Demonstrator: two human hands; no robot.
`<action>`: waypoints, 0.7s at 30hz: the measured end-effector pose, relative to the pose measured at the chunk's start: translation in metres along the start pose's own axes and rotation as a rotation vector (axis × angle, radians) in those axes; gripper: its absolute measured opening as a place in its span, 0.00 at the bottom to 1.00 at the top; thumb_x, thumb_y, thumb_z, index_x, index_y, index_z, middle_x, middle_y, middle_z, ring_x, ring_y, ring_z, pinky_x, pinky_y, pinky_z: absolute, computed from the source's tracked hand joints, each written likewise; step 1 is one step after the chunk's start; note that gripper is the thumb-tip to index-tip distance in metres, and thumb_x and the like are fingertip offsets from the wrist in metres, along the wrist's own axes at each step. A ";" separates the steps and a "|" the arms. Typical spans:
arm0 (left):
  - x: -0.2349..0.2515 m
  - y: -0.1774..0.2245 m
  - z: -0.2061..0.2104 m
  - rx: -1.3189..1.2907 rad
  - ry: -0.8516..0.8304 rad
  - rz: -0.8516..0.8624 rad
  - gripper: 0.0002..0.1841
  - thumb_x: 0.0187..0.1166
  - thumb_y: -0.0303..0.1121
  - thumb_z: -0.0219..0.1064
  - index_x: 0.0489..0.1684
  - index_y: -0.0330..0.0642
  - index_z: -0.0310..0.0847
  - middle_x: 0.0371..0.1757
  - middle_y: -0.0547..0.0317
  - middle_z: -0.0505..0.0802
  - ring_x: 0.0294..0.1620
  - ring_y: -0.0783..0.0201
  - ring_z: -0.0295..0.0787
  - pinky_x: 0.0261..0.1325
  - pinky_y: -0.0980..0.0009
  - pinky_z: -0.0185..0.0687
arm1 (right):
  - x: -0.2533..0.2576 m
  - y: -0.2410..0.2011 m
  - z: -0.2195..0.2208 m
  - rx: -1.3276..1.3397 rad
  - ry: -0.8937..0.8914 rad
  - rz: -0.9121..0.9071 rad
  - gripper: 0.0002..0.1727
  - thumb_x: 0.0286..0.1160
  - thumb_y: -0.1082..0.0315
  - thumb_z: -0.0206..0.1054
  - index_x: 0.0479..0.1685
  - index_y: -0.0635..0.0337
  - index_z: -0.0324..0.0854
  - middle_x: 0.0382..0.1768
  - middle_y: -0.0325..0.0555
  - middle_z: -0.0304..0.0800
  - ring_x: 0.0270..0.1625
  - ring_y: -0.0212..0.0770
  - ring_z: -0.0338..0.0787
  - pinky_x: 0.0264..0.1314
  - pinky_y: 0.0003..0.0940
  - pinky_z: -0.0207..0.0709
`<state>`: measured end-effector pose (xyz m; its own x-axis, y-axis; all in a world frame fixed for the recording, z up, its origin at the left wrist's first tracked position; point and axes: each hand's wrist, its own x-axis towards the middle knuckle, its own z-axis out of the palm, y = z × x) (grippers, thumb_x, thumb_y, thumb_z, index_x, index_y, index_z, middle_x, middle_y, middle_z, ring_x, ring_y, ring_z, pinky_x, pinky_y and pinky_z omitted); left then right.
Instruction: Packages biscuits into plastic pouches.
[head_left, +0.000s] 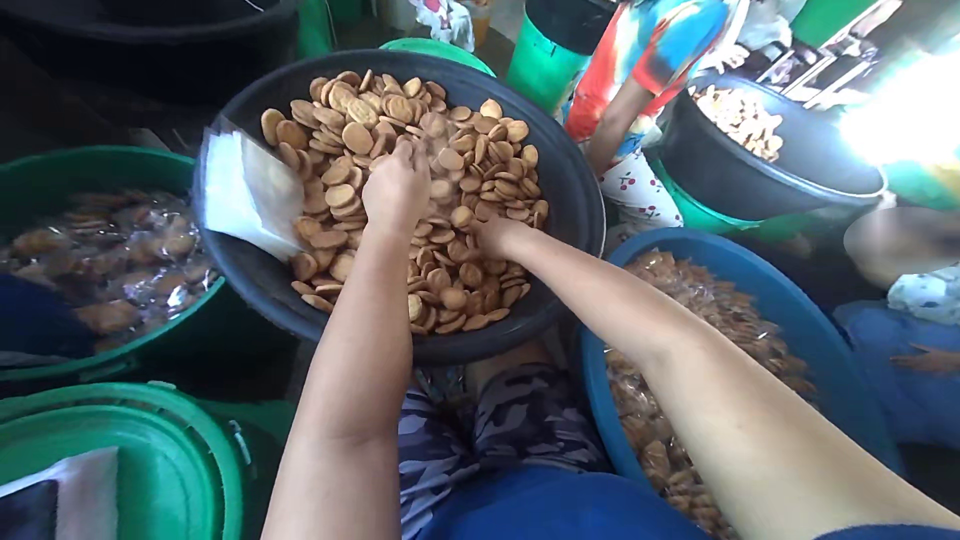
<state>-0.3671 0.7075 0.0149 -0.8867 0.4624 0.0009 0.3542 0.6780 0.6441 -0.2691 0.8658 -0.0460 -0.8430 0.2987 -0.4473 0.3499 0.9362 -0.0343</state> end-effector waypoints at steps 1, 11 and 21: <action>0.000 -0.002 0.000 -0.029 0.007 0.020 0.28 0.95 0.54 0.44 0.69 0.48 0.84 0.62 0.40 0.91 0.66 0.38 0.87 0.66 0.31 0.75 | 0.001 0.000 0.000 0.010 -0.005 -0.012 0.37 0.78 0.42 0.69 0.83 0.50 0.71 0.77 0.71 0.73 0.70 0.72 0.83 0.63 0.75 0.76; 0.006 -0.008 -0.001 -0.251 0.049 0.152 0.20 0.94 0.38 0.50 0.74 0.36 0.77 0.66 0.34 0.87 0.67 0.40 0.86 0.71 0.37 0.76 | -0.011 0.029 -0.047 1.148 0.347 -0.310 0.27 0.77 0.70 0.70 0.77 0.63 0.75 0.65 0.57 0.87 0.61 0.47 0.90 0.64 0.45 0.86; 0.044 -0.058 0.039 -0.077 -0.024 0.398 0.25 0.94 0.48 0.49 0.71 0.40 0.83 0.64 0.33 0.89 0.65 0.33 0.86 0.67 0.26 0.72 | -0.010 0.043 -0.035 1.998 0.310 -0.396 0.34 0.84 0.77 0.56 0.89 0.54 0.53 0.66 0.62 0.78 0.47 0.48 0.89 0.49 0.45 0.88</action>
<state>-0.4153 0.7114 -0.0524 -0.6769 0.6942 0.2445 0.6444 0.3985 0.6527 -0.2599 0.9091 -0.0119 -0.9195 0.3903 -0.0463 -0.1444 -0.4450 -0.8838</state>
